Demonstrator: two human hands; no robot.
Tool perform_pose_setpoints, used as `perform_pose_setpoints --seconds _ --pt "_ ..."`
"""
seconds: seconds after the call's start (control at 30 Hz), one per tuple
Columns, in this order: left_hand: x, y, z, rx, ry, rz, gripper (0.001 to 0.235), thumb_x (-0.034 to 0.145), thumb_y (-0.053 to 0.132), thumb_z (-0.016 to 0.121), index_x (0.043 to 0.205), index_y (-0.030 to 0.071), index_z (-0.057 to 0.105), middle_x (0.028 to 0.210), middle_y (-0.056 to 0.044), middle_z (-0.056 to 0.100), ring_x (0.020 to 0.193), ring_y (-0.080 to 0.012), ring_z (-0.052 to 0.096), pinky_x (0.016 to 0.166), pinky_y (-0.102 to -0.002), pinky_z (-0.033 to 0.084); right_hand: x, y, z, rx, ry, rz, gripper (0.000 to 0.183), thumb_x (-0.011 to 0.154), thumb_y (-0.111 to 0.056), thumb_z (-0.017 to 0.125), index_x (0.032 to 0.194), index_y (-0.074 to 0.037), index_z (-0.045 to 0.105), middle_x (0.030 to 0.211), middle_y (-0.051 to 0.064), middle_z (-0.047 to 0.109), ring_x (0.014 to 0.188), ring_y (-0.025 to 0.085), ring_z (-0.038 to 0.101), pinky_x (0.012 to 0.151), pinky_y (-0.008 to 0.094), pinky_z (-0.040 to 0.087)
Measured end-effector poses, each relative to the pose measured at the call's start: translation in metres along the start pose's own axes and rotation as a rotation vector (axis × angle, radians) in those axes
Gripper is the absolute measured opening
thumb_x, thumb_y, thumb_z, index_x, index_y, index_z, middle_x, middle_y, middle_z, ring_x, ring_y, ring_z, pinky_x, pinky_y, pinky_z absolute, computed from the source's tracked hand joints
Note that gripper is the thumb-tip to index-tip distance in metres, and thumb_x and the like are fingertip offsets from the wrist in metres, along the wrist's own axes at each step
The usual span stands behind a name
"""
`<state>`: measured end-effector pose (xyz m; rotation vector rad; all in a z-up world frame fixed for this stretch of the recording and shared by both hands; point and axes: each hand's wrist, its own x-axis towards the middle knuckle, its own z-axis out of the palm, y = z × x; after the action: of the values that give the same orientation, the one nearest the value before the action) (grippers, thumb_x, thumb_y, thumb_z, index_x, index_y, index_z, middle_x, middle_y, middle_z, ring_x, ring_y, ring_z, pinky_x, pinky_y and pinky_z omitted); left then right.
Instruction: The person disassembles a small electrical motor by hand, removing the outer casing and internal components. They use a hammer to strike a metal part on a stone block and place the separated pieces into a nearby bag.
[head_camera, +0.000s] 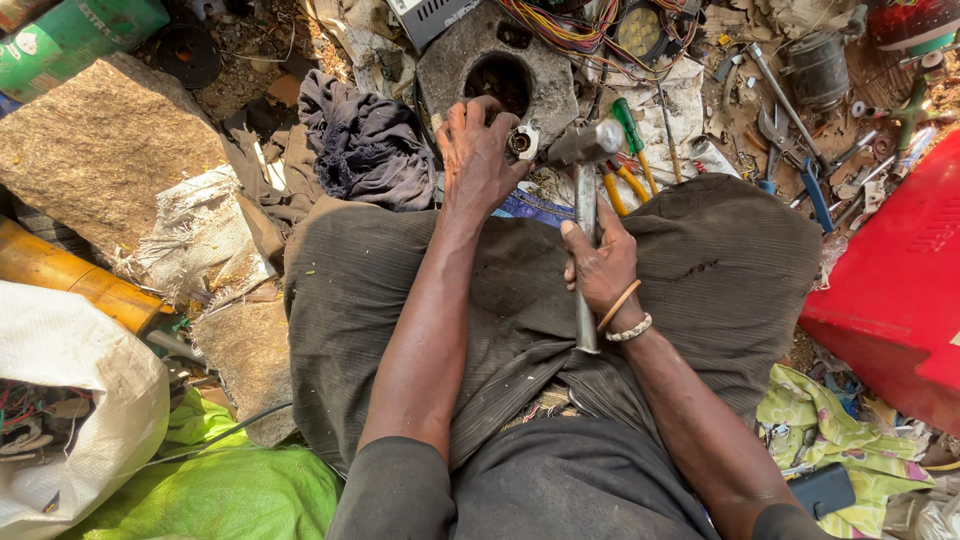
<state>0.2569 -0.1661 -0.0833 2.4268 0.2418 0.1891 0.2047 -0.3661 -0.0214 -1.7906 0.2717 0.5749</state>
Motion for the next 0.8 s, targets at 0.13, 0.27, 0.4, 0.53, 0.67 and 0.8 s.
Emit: perform_pose_setpoints --seconds 0.13,0.27,0.4,0.53,0.67,0.8 --pt "0.008 0.001 -0.031 0.123 0.092 -0.065 0.083 0.057 0.051 0.098 0.126 0.013 0.070 0.139 -0.013 0.052 0.130 -0.0358 0.047 0.105 -0.060 0.038 0.009 0.032 -0.014 0.192 -0.072 0.281 0.037 0.097 -0.022 0.068 0.129 -0.004 0.060 0.076 0.001 0.059 0.049 0.006 0.055 0.039 0.022 0.046" --pt "-0.001 -0.043 -0.067 0.470 -0.045 -0.367 0.101 0.051 0.050 0.097 0.139 0.015 0.064 0.150 -0.028 0.044 0.133 -0.0545 0.041 0.095 -0.076 0.040 0.029 0.067 -0.017 0.436 -0.213 0.453 0.030 0.099 -0.021 0.068 0.119 -0.001 0.060 0.086 0.006 0.068 0.058 0.008 0.061 0.045 0.022 0.052" --pt "-0.014 -0.083 -0.092 0.339 -0.226 -0.444 0.031 0.104 0.008 0.068 0.135 0.006 0.069 0.130 -0.024 0.067 0.108 -0.0331 0.071 0.093 -0.044 0.063 0.038 0.090 -0.003 0.381 -0.228 0.422 0.030 0.095 -0.016 0.068 0.114 0.003 0.056 0.095 0.013 0.073 0.070 0.017 0.072 0.056 0.028 0.060" --pt "-0.047 -0.110 -0.175 0.429 0.239 -0.342 0.025 0.086 0.002 0.067 0.110 0.001 0.071 0.104 -0.017 0.064 0.095 -0.0302 0.062 0.082 -0.046 0.055 0.038 0.094 0.005 0.251 -0.208 0.323 0.038 0.093 -0.011 0.072 0.122 0.007 0.054 0.100 0.017 0.070 0.079 0.021 0.074 0.060 0.030 0.063" --pt "-0.123 -0.141 -0.273 0.632 0.415 -0.366 0.031 0.076 0.005 0.069 0.107 0.002 0.065 0.104 -0.013 0.062 0.096 -0.0328 0.062 0.087 -0.052 0.049 0.027 0.081 0.004 -0.277 -0.164 0.067 0.064 0.090 -0.024 0.075 0.139 0.006 0.046 0.115 0.026 0.065 0.099 0.035 0.068 0.078 0.042 0.060" --pt "-0.180 -0.146 -0.307 0.693 0.427 -0.620 0.038 0.073 0.008 0.077 0.108 0.003 0.064 0.113 -0.018 0.062 0.106 -0.0391 0.057 0.093 -0.057 0.044 0.012 0.054 0.002 -0.903 -0.115 -0.224 0.064 0.088 -0.042 0.074 0.133 0.001 0.060 0.140 0.027 0.054 0.114 0.043 0.061 0.095 0.050 0.050"
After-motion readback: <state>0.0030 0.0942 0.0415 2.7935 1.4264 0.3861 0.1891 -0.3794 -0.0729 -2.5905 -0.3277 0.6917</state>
